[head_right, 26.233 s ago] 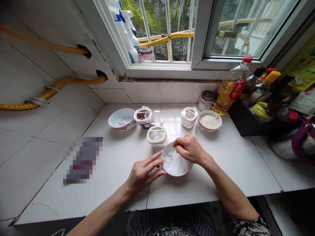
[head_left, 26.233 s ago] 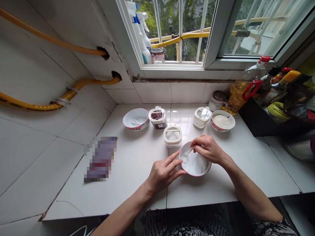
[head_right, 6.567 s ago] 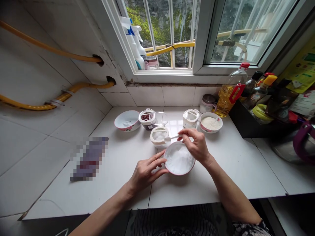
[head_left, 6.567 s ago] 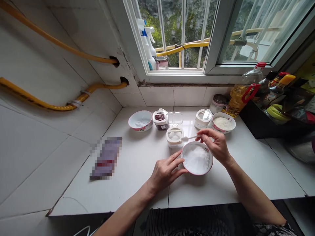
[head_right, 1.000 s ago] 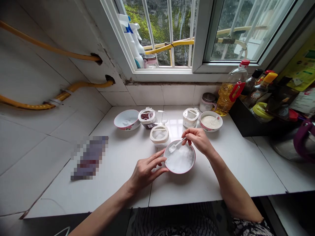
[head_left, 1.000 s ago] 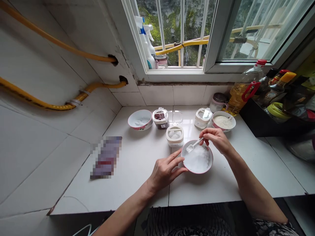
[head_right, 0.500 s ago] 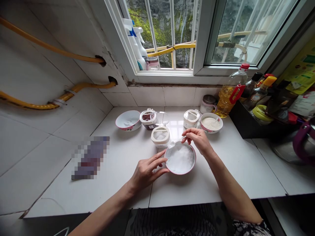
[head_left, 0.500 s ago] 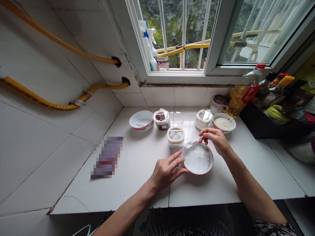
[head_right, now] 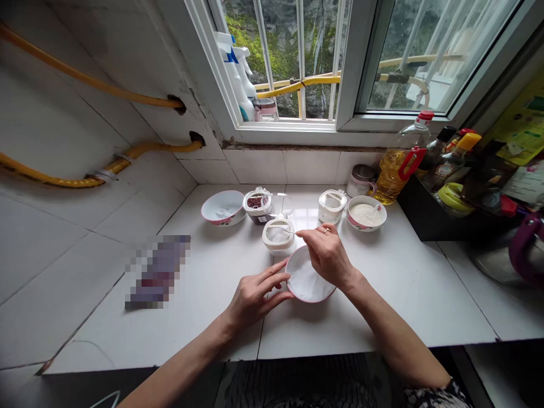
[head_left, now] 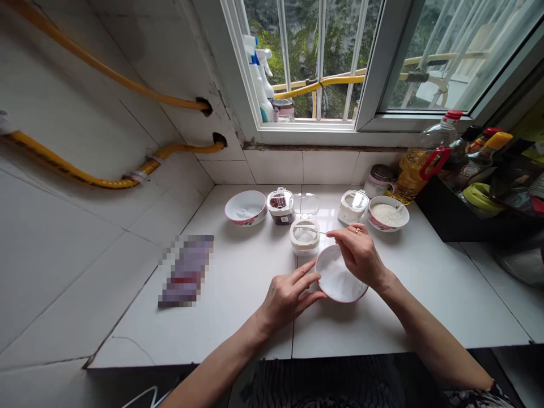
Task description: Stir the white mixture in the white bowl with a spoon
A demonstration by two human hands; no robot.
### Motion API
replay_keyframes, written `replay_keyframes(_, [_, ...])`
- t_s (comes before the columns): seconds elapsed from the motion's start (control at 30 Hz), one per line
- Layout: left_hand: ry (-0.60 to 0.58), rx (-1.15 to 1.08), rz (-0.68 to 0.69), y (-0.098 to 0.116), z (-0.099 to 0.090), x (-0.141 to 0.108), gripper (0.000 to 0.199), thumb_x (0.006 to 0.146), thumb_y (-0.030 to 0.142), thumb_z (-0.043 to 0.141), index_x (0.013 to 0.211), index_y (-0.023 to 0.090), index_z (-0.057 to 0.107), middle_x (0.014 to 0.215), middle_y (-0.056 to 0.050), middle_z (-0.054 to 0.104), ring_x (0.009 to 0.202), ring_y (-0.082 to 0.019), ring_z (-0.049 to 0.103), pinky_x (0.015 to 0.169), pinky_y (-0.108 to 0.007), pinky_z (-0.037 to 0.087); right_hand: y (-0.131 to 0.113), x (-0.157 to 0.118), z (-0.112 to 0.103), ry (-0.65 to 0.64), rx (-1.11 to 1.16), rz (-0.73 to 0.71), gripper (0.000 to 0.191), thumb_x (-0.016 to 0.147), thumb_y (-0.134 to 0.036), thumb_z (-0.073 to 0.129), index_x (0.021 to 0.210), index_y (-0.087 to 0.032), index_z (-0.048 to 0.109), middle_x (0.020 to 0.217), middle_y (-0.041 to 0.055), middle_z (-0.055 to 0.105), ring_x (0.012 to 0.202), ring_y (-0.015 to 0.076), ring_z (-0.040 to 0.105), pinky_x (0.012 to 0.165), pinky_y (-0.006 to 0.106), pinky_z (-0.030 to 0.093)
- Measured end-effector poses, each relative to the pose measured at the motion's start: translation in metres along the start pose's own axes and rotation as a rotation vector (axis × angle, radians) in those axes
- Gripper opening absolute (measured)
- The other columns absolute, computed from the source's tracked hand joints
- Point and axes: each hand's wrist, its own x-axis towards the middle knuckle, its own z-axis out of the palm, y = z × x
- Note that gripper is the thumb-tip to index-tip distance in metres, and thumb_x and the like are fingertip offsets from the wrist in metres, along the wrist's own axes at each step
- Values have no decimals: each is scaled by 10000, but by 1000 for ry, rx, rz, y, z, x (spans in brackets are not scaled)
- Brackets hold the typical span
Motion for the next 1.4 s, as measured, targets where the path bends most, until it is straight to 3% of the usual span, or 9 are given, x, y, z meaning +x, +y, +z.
replay_keyframes(0.13, [-6,-2,-6,0,0,0,294,926,430,626,1000,149,671,1155,-176,723,583,-118,705,572,-229,599,-1,1,-14,103,197,201,151,938,-181,511,966,-204,658,775,32,740,725,191,671,734,343,486])
replay_keyframes(0.23, [-15,-12,-10,1,-1,1,284,924,419,634,987,143,664,1154,-177,722,536,-94,674,558,-223,593,1,0,-27,21,210,273,159,894,-149,504,857,-197,651,626,2,679,647,181,632,677,319,477])
replay_keyframes(0.53, [3,-18,14,2,-2,3,275,929,404,631,993,136,645,1133,-186,726,540,-101,682,542,-216,581,-2,0,-28,-194,-294,-131,200,862,-57,434,813,-163,595,634,27,646,549,156,507,699,329,390])
replay_keyframes(0.73, [-7,-16,6,2,-2,2,270,935,408,623,1001,147,640,1140,-179,725,516,-84,661,534,-212,575,1,-4,-19,-284,-178,-134,203,878,-48,430,868,-157,600,690,43,687,610,165,575,730,320,402])
replay_keyframes(0.93, [1,2,13,2,-1,2,278,931,412,623,1022,151,651,1133,-168,732,633,-142,735,592,-237,610,7,-7,-13,-280,-61,76,201,852,-66,454,844,-178,621,738,41,731,617,161,588,733,317,425])
replay_keyframes(1.13, [6,10,15,2,-2,3,275,939,419,609,1006,155,650,1139,-169,730,671,-158,750,570,-231,608,5,-4,-7,-255,83,323,220,800,-85,449,745,-195,632,621,-4,711,572,148,568,743,316,437])
replay_keyframes(1.4, [1,1,6,1,-1,1,273,932,420,619,1029,168,652,1145,-161,730,704,-166,755,616,-250,624,8,5,-21,-174,459,739,153,719,-229,494,680,-183,635,533,3,652,506,136,538,525,250,414])
